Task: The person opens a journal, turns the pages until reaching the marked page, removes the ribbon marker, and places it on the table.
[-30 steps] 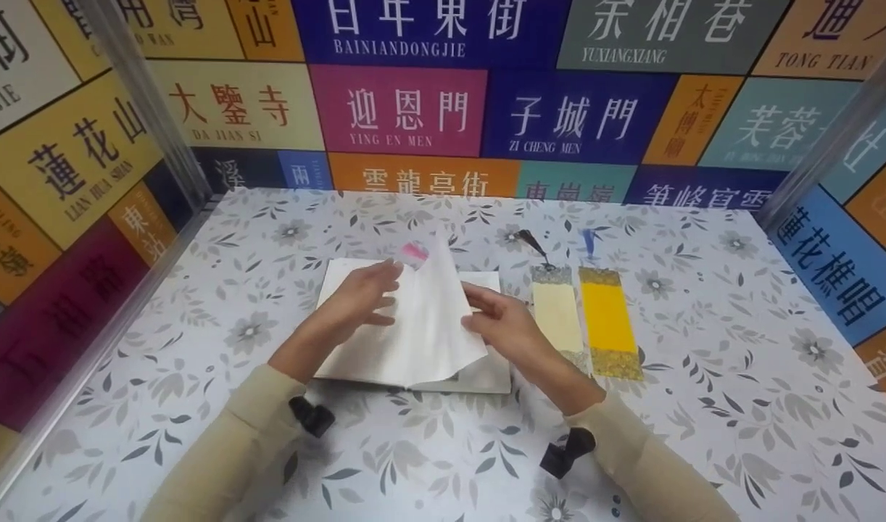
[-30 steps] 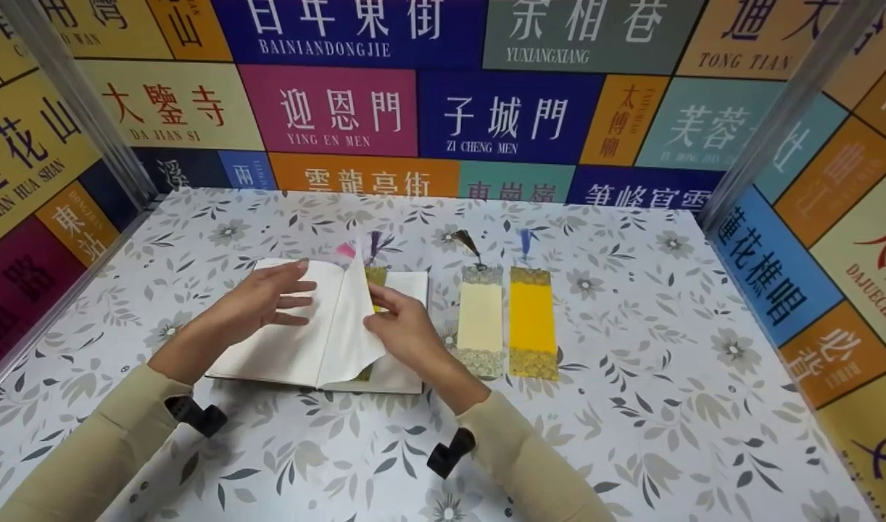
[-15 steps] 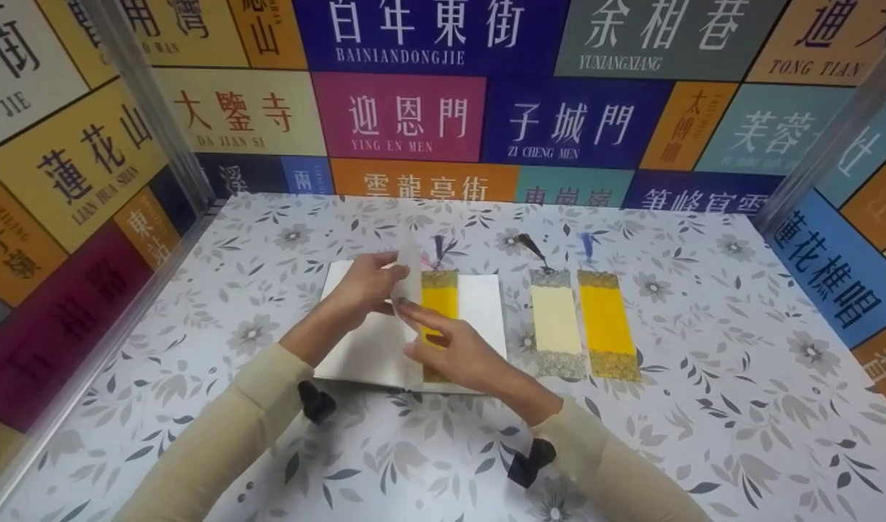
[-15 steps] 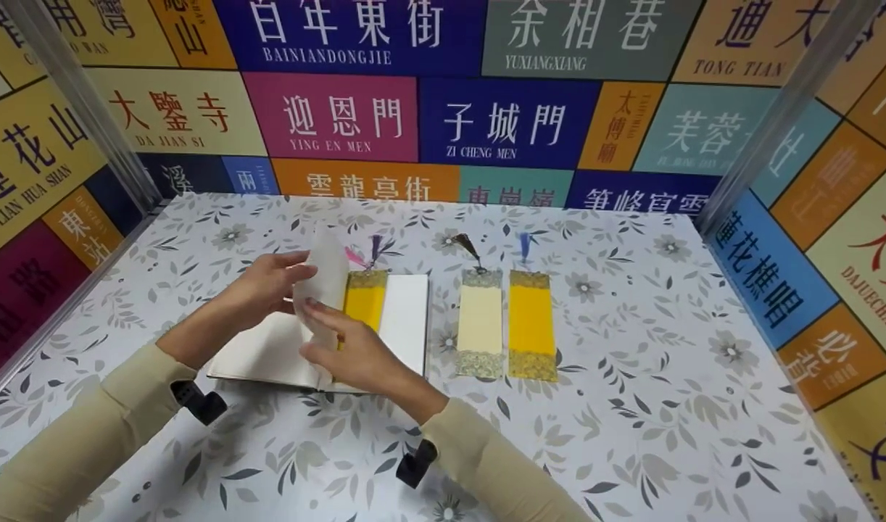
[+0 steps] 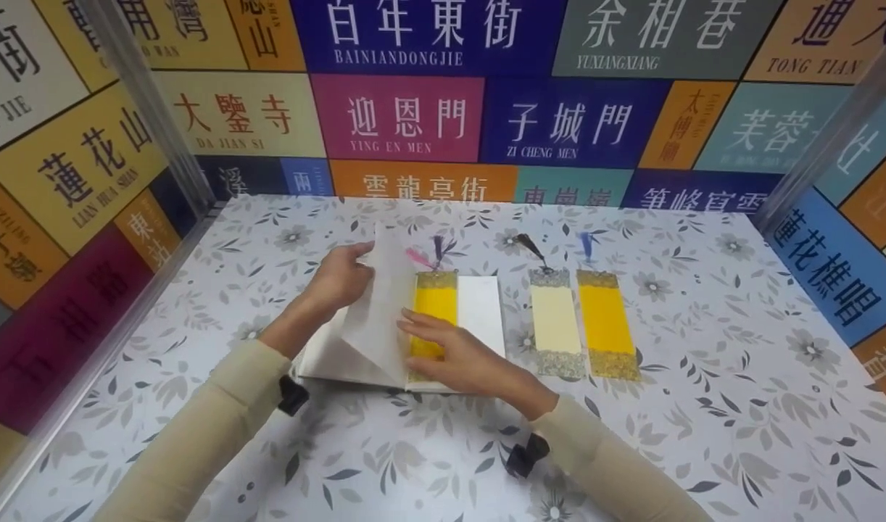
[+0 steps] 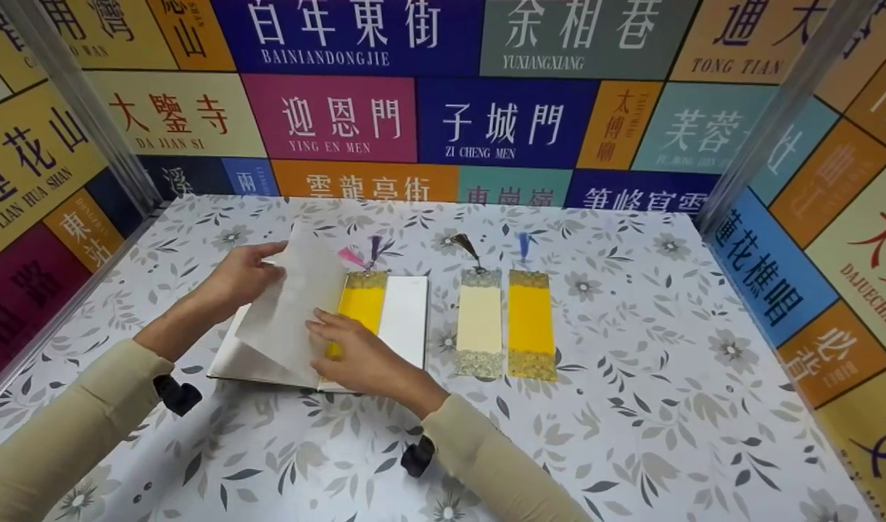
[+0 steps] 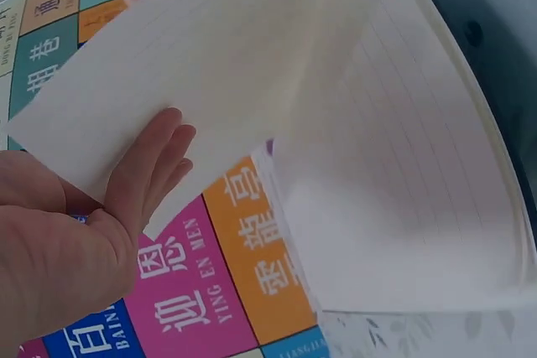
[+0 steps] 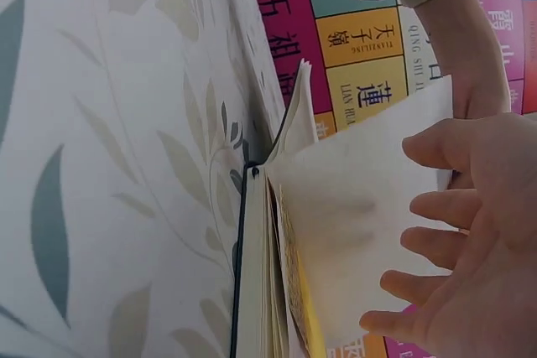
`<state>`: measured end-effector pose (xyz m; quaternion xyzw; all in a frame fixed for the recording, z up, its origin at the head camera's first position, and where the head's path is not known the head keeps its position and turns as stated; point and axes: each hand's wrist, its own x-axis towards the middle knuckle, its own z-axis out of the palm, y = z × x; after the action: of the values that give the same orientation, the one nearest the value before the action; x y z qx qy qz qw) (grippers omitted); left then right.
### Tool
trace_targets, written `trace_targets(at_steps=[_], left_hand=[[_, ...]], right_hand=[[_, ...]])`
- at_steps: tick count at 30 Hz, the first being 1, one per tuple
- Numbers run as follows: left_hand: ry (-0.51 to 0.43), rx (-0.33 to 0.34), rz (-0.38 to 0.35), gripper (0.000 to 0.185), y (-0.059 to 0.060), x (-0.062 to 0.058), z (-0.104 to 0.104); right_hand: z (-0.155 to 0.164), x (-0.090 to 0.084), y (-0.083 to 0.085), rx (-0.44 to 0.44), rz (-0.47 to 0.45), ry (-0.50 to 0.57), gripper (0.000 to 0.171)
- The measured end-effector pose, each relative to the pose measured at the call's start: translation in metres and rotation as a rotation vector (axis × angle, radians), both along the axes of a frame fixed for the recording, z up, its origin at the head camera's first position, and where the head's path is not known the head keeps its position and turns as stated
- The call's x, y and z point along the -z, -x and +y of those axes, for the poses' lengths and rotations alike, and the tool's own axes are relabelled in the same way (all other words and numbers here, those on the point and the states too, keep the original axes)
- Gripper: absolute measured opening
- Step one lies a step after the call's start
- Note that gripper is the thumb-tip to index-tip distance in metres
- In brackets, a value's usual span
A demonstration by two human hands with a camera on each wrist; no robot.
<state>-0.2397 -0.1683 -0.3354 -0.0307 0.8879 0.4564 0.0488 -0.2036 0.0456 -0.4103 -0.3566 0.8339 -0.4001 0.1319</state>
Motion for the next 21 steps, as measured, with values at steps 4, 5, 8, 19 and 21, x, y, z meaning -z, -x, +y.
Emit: trace_targets(at_steps=[4,5,8,19,21], left_hand=[[0.075,0.013,0.022,0.061,0.0,0.005,-0.011],[0.093,0.014,0.018,0.061,0.0,0.007,-0.014],[0.154,0.009,0.027,0.062,0.0,0.018,-0.024],[0.407,0.077,0.106,0.069,-0.014,0.054,-0.037],[0.446,0.101,0.117,0.071,-0.016,0.058,-0.037]], right_hand=[[0.005,0.001,0.004,0.006,0.049,-0.103,0.058],[0.006,0.001,0.005,0.015,0.061,-0.131,0.058],[0.009,0.003,0.007,0.06,0.078,-0.213,0.061],[0.013,0.014,0.024,0.242,0.024,-0.225,0.072],[0.013,0.017,0.028,0.297,-0.013,-0.184,0.074]])
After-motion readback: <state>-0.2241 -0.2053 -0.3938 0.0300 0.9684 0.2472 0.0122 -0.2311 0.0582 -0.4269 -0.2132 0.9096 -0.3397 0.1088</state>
